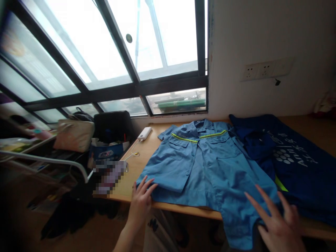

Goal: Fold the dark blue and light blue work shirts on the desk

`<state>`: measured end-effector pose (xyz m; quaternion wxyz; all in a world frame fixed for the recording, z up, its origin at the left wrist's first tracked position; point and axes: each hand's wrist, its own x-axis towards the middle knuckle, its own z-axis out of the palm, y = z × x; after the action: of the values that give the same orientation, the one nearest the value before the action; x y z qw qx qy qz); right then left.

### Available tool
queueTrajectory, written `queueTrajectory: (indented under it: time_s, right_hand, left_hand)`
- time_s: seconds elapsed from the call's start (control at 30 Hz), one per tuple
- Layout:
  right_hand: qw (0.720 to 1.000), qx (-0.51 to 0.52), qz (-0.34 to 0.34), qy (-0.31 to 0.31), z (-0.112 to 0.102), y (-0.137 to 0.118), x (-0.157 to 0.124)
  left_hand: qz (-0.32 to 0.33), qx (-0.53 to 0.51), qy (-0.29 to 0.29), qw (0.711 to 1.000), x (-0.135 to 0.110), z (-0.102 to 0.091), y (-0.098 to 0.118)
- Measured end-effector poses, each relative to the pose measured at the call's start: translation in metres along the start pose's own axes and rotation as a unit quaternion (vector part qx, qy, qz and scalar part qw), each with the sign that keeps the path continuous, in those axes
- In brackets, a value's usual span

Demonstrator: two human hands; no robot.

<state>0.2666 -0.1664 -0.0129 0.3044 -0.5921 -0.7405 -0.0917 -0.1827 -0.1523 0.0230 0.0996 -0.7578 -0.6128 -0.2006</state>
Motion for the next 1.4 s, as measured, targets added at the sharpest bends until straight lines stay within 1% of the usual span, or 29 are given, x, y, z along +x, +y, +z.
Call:
queueTrajectory:
  time_s: [0.07, 0.13, 0.2, 0.3, 0.43, 0.53, 0.67, 0.73, 0.83, 0.9, 0.93, 0.97, 1.03, 1.07, 1.1, 1.13, 1.2, 1.27, 1.33, 1.4]
  right_hand:
    - [0.993, -0.009, -0.098, -0.062, 0.009, -0.024, -0.002]
    - [0.975, -0.015, -0.181, -0.125, 0.017, -0.042, -0.006]
    - [0.965, -0.018, -0.207, -0.16, 0.023, -0.051, -0.01]
    - [0.968, -0.018, -0.195, -0.159, 0.031, -0.047, -0.012]
    - [0.968, 0.039, -0.195, -0.151, 0.035, -0.034, -0.01]
    - [0.97, 0.109, -0.159, -0.148, 0.032, -0.033, -0.006]
    - [0.962, 0.209, -0.101, -0.147, 0.029, -0.043, -0.001]
    - [0.96, 0.239, -0.071, -0.126, 0.027, -0.048, 0.005]
    - [0.957, 0.284, 0.004, -0.053, 0.021, -0.057, 0.02]
    - [0.944, 0.324, 0.06, -0.01, 0.014, -0.065, 0.034]
    - [0.936, 0.344, 0.076, -0.01, 0.01, -0.07, 0.042]
    - [0.928, 0.362, 0.079, -0.032, 0.006, -0.075, 0.049]
    - [0.916, 0.376, 0.054, -0.13, 0.003, -0.087, 0.061]
    - [0.909, 0.371, 0.035, -0.184, 0.003, -0.094, 0.065]
    - [0.904, 0.362, 0.019, -0.224, 0.005, -0.1, 0.067]
    - [0.903, 0.353, 0.007, -0.246, 0.009, -0.106, 0.068]
    - [0.909, 0.341, -0.006, -0.24, 0.021, -0.115, 0.068]
    - [0.919, 0.333, -0.006, -0.213, 0.037, -0.119, 0.066]
    - [0.926, 0.325, 0.0, -0.191, 0.054, -0.117, 0.064]
    - [0.928, 0.327, 0.008, -0.18, 0.068, -0.113, 0.062]
  left_hand:
    - [0.062, -0.015, -0.069, 0.996, -0.002, 0.001, 0.016]
    - [0.096, -0.048, -0.113, 0.988, -0.002, 0.004, 0.029]
    - [0.089, -0.081, -0.127, 0.985, 0.0, 0.009, 0.034]
    - [0.06, -0.11, -0.131, 0.983, 0.005, 0.01, 0.032]
    - [0.083, -0.135, -0.146, 0.976, 0.008, 0.006, 0.026]
    - [0.086, -0.142, -0.144, 0.975, 0.003, 0.008, 0.027]
    - [0.089, -0.154, -0.145, 0.973, -0.01, 0.017, 0.035]
    - [0.08, -0.159, -0.134, 0.975, -0.015, 0.019, 0.04]
    - [0.068, -0.181, -0.112, 0.975, -0.014, 0.018, 0.046]
    - [0.074, -0.209, -0.111, 0.969, -0.009, 0.015, 0.051]
    - [0.08, -0.222, -0.116, 0.965, -0.006, 0.014, 0.054]
    - [0.086, -0.233, -0.122, 0.961, -0.004, 0.013, 0.058]
    - [0.1, -0.247, -0.136, 0.954, 0.0, 0.014, 0.069]
    - [0.107, -0.252, -0.141, 0.951, 0.001, 0.015, 0.076]
    - [0.115, -0.257, -0.145, 0.949, 0.002, 0.017, 0.083]
    - [0.124, -0.263, -0.149, 0.945, 0.002, 0.02, 0.091]
    - [0.139, -0.279, -0.149, 0.938, 0.0, 0.027, 0.106]
    - [0.138, -0.296, -0.14, 0.935, -0.002, 0.035, 0.118]
    - [0.125, -0.316, -0.125, 0.932, -0.004, 0.044, 0.125]
    - [0.109, -0.344, -0.11, 0.926, -0.004, 0.052, 0.126]
